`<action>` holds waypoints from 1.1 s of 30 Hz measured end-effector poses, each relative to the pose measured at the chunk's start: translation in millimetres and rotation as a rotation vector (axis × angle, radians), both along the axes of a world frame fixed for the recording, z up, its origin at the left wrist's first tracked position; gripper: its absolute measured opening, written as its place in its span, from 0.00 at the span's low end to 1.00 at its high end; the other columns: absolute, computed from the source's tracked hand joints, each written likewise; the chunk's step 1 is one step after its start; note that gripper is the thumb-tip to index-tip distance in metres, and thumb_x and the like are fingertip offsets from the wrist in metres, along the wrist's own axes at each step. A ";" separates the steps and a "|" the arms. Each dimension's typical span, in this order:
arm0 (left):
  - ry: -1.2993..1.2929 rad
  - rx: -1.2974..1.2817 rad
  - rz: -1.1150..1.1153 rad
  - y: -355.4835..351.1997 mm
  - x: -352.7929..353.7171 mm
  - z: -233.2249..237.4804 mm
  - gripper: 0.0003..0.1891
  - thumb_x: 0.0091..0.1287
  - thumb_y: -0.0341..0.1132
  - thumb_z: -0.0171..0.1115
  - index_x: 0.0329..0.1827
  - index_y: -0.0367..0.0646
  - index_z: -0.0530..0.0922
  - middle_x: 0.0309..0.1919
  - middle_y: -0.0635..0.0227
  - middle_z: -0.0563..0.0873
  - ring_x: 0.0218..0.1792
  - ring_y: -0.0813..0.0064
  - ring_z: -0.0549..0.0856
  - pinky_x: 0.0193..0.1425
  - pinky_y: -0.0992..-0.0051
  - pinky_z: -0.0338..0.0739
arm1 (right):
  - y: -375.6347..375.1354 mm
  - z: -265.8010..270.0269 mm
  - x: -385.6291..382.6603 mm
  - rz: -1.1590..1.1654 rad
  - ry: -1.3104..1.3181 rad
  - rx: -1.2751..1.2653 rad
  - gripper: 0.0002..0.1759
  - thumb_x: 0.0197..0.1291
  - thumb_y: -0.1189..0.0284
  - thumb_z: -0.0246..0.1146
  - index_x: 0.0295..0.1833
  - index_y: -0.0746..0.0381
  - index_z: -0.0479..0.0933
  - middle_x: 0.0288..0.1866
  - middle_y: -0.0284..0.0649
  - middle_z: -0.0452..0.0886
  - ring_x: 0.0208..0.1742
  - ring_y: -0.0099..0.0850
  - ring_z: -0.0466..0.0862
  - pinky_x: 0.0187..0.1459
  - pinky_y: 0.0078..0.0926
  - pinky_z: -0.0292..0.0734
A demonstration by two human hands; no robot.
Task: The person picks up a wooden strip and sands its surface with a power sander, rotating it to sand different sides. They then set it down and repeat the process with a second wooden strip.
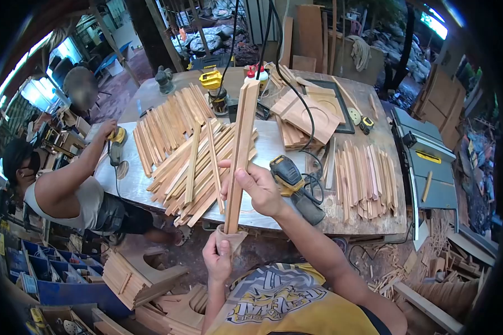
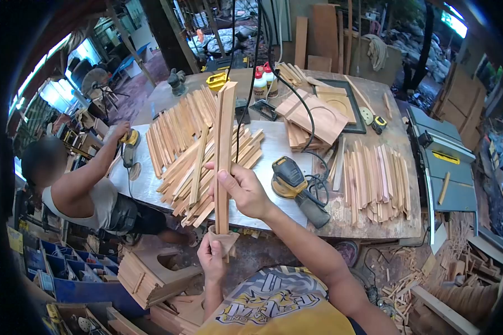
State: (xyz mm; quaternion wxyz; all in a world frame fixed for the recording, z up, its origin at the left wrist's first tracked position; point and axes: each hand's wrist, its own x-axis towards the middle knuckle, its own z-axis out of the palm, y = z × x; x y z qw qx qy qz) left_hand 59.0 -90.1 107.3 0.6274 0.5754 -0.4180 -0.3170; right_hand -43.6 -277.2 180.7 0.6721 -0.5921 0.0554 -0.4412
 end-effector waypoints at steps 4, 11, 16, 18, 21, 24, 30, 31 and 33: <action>0.013 -0.064 -0.014 -4.4 4.5 3.6 0.29 0.81 0.56 0.54 0.60 0.32 0.78 0.39 0.66 0.87 0.32 0.83 0.82 0.36 0.80 0.76 | 1.7 3.4 -0.5 0.044 0.024 -0.003 0.27 0.85 0.60 0.48 0.71 0.74 0.68 0.40 0.42 0.86 0.40 0.28 0.86 0.50 0.28 0.82; 0.077 -0.009 -0.128 -7.9 11.7 -11.2 0.36 0.82 0.62 0.44 0.66 0.31 0.73 0.42 0.59 0.88 0.32 0.79 0.84 0.35 0.80 0.76 | 0.1 0.9 -2.8 0.072 0.035 0.075 0.19 0.81 0.65 0.57 0.65 0.68 0.73 0.41 0.40 0.86 0.39 0.29 0.89 0.43 0.27 0.85; 0.077 0.014 -0.198 -15.4 5.5 -8.4 0.46 0.76 0.74 0.39 0.64 0.30 0.70 0.39 0.60 0.84 0.32 0.76 0.82 0.38 0.76 0.77 | -3.5 -0.8 -8.0 0.097 0.072 0.087 0.20 0.82 0.64 0.55 0.65 0.69 0.71 0.45 0.47 0.87 0.42 0.35 0.91 0.47 0.33 0.89; 0.072 0.044 -0.232 -15.4 8.2 -13.8 0.47 0.76 0.74 0.38 0.66 0.30 0.70 0.39 0.61 0.83 0.32 0.76 0.81 0.39 0.76 0.77 | 0.5 -0.2 -7.9 0.056 0.082 0.098 0.20 0.82 0.61 0.54 0.63 0.68 0.71 0.42 0.45 0.86 0.39 0.35 0.90 0.44 0.33 0.89; 0.054 0.061 -0.262 -18.7 3.4 -15.2 0.49 0.77 0.74 0.36 0.70 0.28 0.68 0.37 0.62 0.83 0.33 0.75 0.81 0.42 0.74 0.78 | 11.8 -15.3 4.1 -0.054 -0.097 0.189 0.22 0.83 0.56 0.50 0.60 0.65 0.70 0.35 0.41 0.82 0.31 0.33 0.86 0.35 0.31 0.86; 0.014 0.138 -0.308 -18.8 0.7 -22.6 0.51 0.76 0.74 0.37 0.75 0.27 0.65 0.38 0.60 0.82 0.38 0.74 0.82 0.51 0.71 0.78 | 18.9 -20.8 9.9 -0.210 -0.283 0.392 0.23 0.84 0.52 0.45 0.54 0.63 0.70 0.27 0.37 0.73 0.18 0.25 0.74 0.19 0.23 0.73; -0.269 0.158 -0.346 -7.0 -2.0 -2.5 0.45 0.70 0.55 0.71 0.78 0.34 0.59 0.61 0.47 0.79 0.62 0.59 0.82 0.67 0.63 0.76 | 16.2 -17.4 6.9 -0.209 -0.269 0.459 0.21 0.84 0.52 0.46 0.53 0.61 0.68 0.26 0.35 0.70 0.15 0.22 0.67 0.16 0.21 0.65; -0.241 0.170 -0.300 -5.7 -4.9 -13.4 0.45 0.68 0.48 0.74 0.78 0.36 0.57 0.63 0.45 0.78 0.64 0.57 0.81 0.68 0.63 0.76 | 16.1 -15.8 5.8 -0.212 -0.269 0.468 0.20 0.84 0.53 0.47 0.53 0.60 0.68 0.26 0.35 0.70 0.15 0.21 0.66 0.16 0.20 0.64; -0.212 0.123 -0.221 -5.3 -6.4 -35.0 0.39 0.71 0.37 0.69 0.79 0.37 0.58 0.66 0.43 0.77 0.65 0.58 0.81 0.69 0.63 0.75 | 14.6 -15.7 5.0 -0.230 -0.253 0.462 0.19 0.84 0.53 0.47 0.53 0.60 0.68 0.26 0.34 0.70 0.15 0.21 0.66 0.16 0.20 0.64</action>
